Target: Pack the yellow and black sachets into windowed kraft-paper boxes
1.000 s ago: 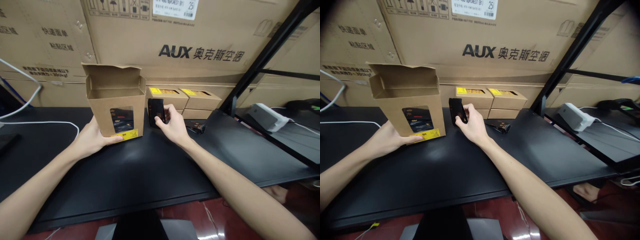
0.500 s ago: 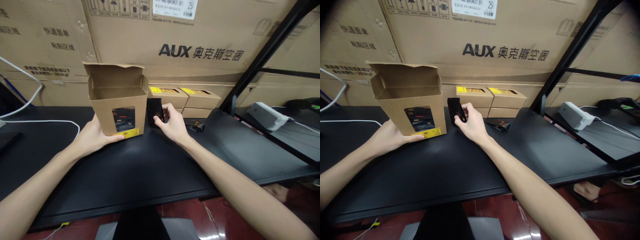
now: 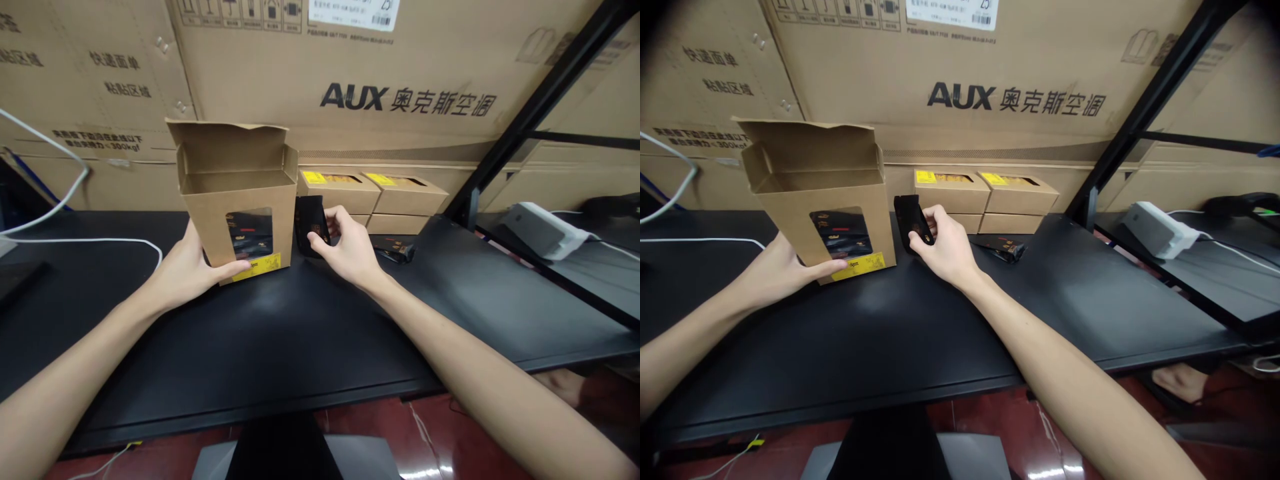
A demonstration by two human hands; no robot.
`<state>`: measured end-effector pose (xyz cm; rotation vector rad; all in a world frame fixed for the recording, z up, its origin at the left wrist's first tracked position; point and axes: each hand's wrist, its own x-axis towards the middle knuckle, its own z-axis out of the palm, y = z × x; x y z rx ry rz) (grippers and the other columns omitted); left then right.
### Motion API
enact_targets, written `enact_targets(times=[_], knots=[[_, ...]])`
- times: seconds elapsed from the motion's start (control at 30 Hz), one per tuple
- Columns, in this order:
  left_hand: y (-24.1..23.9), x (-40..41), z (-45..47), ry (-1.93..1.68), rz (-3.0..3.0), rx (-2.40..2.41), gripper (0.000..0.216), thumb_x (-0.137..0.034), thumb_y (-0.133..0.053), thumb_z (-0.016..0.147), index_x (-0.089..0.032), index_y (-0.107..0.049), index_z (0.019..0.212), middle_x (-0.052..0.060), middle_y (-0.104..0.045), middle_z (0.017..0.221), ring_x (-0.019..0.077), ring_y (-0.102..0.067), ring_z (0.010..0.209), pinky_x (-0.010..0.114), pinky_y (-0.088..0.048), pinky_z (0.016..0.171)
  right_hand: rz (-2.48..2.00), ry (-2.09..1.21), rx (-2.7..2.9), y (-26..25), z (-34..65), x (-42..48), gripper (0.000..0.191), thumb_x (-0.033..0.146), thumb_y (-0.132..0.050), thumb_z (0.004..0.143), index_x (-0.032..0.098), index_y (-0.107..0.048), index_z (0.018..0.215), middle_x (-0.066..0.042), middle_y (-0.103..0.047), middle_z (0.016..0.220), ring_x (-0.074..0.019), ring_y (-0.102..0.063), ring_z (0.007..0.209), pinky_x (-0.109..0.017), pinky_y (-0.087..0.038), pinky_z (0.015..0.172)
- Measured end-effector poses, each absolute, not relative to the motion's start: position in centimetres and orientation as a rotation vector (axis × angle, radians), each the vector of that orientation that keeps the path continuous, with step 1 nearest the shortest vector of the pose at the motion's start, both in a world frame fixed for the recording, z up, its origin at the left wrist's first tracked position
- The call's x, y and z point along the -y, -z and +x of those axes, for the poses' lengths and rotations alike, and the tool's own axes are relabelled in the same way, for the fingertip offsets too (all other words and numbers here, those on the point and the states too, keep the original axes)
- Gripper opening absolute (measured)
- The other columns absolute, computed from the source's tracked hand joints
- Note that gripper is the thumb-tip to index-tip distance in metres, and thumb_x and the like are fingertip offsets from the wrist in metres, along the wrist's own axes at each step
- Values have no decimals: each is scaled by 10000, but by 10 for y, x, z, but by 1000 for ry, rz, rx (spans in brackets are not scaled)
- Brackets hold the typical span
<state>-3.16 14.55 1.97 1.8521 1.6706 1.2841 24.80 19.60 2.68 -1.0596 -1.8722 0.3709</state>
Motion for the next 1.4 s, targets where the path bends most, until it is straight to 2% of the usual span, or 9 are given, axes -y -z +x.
enact_targets(times=[0.1,0.3,0.47,0.67,0.9,1.03,1.13,1.3,1.4], knots=[[-16,-146,-35,-1207,2000,-1643,1028,-672,-812,699,-254,-429,1557,100,-634,1525,399,-601,1421,574,-460,1202,-1066,-373,1875,-27,248,-196,194,325,-646,820,241,-535,955,-20,-725,921,-169,-622,804,-335,-491,796],[-17,-144,-34,-1217,2040,-1622,871,-711,-780,733,-239,-556,1430,89,-602,1551,389,-564,1452,569,-412,1251,-1054,-385,1882,-28,248,-195,199,320,-647,812,239,-532,953,-27,-731,932,-169,-629,810,-328,-489,794],[-19,-144,-35,-1166,2012,-1638,897,-696,-798,735,-263,-519,1469,102,-590,1571,401,-561,1455,595,-426,1239,-1028,-406,1885,-27,248,-196,210,340,-642,809,237,-531,954,-27,-724,906,-171,-626,797,-327,-486,786],[-21,-144,-36,-1147,2013,-1656,1050,-689,-789,745,-256,-367,1603,123,-570,1590,410,-538,1474,605,-420,1237,-1009,-400,1880,-26,249,-197,212,348,-638,806,241,-519,946,-26,-715,904,-172,-613,790,-329,-481,781],[-20,-144,-38,-1163,2045,-1661,887,-647,-782,792,-184,-504,1495,168,-595,1558,388,-567,1439,582,-434,1210,-1028,-377,1871,-27,249,-196,245,344,-617,784,254,-451,939,0,-644,841,-161,-566,746,-329,-461,748],[-19,-145,-39,-1156,2049,-1657,841,-635,-781,803,-190,-530,1470,166,-601,1551,371,-579,1427,569,-438,1202,-1037,-351,1849,-26,250,-198,300,344,-618,767,269,-382,937,17,-597,806,-159,-546,691,-342,-459,705],[-19,-146,-39,-1153,2053,-1660,818,-631,-770,815,-193,-530,1464,162,-603,1551,365,-577,1430,562,-435,1205,-1018,-378,1814,-24,250,-201,355,337,-634,767,278,-348,970,5,-616,828,-178,-585,687,-365,-488,690],[-19,-146,-38,-1146,2055,-1678,801,-626,-757,819,-203,-528,1460,154,-604,1553,362,-578,1430,567,-428,1211,-971,-452,1741,-21,248,-204,408,347,-635,777,282,-330,1039,-44,-676,935,-233,-687,819,-384,-535,676],[-20,-145,-37,-1147,2048,-1685,791,-628,-756,811,-196,-551,1441,158,-611,1545,366,-585,1422,571,-434,1204,-963,-458,1732,-21,248,-203,407,352,-642,783,280,-335,1041,-48,-694,954,-234,-704,842,-385,-553,683]])
